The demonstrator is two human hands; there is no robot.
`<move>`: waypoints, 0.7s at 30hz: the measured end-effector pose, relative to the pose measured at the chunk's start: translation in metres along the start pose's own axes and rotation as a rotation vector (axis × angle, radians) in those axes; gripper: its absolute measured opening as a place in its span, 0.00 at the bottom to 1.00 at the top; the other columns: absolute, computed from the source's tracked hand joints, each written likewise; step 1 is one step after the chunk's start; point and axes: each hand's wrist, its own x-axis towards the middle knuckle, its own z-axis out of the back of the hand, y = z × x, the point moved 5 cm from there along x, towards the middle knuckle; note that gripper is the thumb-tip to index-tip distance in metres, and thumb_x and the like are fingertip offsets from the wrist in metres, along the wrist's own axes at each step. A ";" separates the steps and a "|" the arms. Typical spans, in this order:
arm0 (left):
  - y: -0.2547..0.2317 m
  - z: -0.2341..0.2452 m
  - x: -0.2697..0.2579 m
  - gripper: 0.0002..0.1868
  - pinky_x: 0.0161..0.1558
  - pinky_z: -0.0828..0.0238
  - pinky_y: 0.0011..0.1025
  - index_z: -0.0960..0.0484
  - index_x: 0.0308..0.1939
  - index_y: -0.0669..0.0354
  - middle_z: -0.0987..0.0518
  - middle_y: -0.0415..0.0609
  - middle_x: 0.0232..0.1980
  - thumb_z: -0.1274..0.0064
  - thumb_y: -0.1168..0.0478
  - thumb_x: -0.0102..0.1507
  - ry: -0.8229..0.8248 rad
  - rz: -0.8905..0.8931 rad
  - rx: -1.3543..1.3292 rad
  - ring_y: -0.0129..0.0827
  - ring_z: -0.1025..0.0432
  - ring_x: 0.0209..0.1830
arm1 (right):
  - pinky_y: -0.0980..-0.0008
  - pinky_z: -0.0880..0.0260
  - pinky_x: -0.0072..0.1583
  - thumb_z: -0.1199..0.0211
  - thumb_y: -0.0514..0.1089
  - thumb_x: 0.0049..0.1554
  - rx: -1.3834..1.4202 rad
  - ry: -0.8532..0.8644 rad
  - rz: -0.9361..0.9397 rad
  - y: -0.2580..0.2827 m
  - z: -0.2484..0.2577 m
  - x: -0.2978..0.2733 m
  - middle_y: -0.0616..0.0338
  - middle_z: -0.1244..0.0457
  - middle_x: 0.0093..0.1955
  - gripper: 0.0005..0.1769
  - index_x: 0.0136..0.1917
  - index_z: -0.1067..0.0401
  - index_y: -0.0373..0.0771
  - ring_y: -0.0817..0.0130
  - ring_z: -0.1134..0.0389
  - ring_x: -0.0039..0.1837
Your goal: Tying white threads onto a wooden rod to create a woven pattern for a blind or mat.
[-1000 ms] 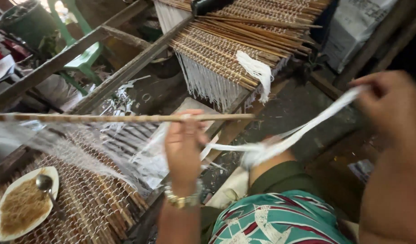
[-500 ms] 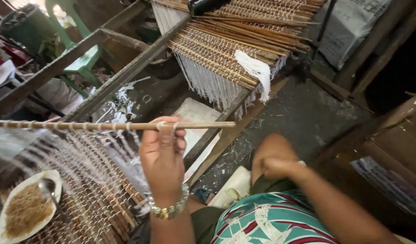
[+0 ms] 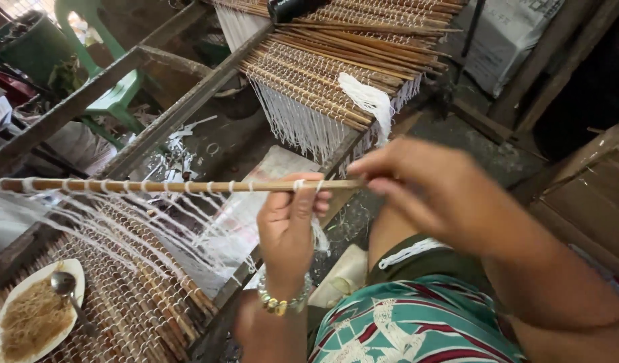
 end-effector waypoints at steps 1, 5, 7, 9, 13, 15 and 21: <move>0.000 -0.004 0.000 0.12 0.39 0.21 0.23 0.22 0.53 0.66 0.17 0.52 0.39 0.52 0.62 0.70 0.014 -0.018 -0.009 0.30 0.22 0.37 | 0.69 0.28 0.53 0.44 0.36 0.63 -0.016 0.030 0.047 0.003 -0.007 -0.001 0.56 0.31 0.52 0.13 0.61 0.28 0.37 0.65 0.28 0.52; 0.007 -0.027 0.002 0.10 0.40 0.26 0.23 0.22 0.49 0.59 0.19 0.45 0.39 0.49 0.57 0.69 0.069 -0.015 -0.016 0.27 0.26 0.36 | 0.68 0.31 0.47 0.49 0.41 0.65 0.014 0.060 -0.010 -0.004 -0.027 -0.002 0.58 0.32 0.50 0.12 0.61 0.32 0.40 0.67 0.29 0.44; -0.007 -0.038 0.003 0.11 0.47 0.25 0.25 0.23 0.51 0.61 0.21 0.46 0.44 0.50 0.58 0.70 0.125 -0.073 -0.018 0.28 0.27 0.43 | 0.64 0.31 0.50 0.50 0.42 0.66 -0.014 0.028 0.019 -0.003 -0.030 -0.002 0.56 0.33 0.51 0.13 0.62 0.32 0.40 0.62 0.29 0.48; -0.012 -0.041 0.002 0.12 0.54 0.24 0.27 0.24 0.53 0.63 0.24 0.47 0.49 0.51 0.59 0.70 0.181 -0.120 -0.023 0.29 0.28 0.51 | 0.61 0.31 0.52 0.50 0.43 0.66 -0.041 0.001 0.037 -0.007 -0.029 -0.005 0.53 0.33 0.52 0.13 0.62 0.33 0.40 0.58 0.29 0.51; -0.004 -0.029 -0.001 0.11 0.38 0.26 0.23 0.19 0.49 0.63 0.18 0.48 0.42 0.46 0.59 0.67 0.150 -0.049 0.138 0.28 0.25 0.39 | 0.62 0.33 0.53 0.45 0.43 0.64 -0.164 -0.012 -0.002 -0.018 -0.020 -0.008 0.56 0.33 0.51 0.12 0.60 0.29 0.41 0.60 0.31 0.52; -0.010 -0.027 -0.002 0.09 0.32 0.33 0.21 0.17 0.44 0.60 0.20 0.44 0.37 0.45 0.58 0.67 0.127 -0.119 0.210 0.24 0.30 0.32 | 0.61 0.34 0.55 0.45 0.42 0.65 -0.167 -0.023 0.008 -0.017 -0.017 -0.010 0.55 0.33 0.52 0.11 0.59 0.29 0.40 0.58 0.31 0.54; -0.003 -0.019 0.001 0.14 0.44 0.20 0.27 0.17 0.41 0.64 0.17 0.50 0.41 0.48 0.55 0.68 0.011 -0.139 0.137 0.32 0.20 0.41 | 0.58 0.36 0.56 0.44 0.37 0.65 -0.161 -0.145 0.060 -0.014 -0.010 -0.015 0.50 0.33 0.49 0.07 0.54 0.27 0.35 0.54 0.33 0.52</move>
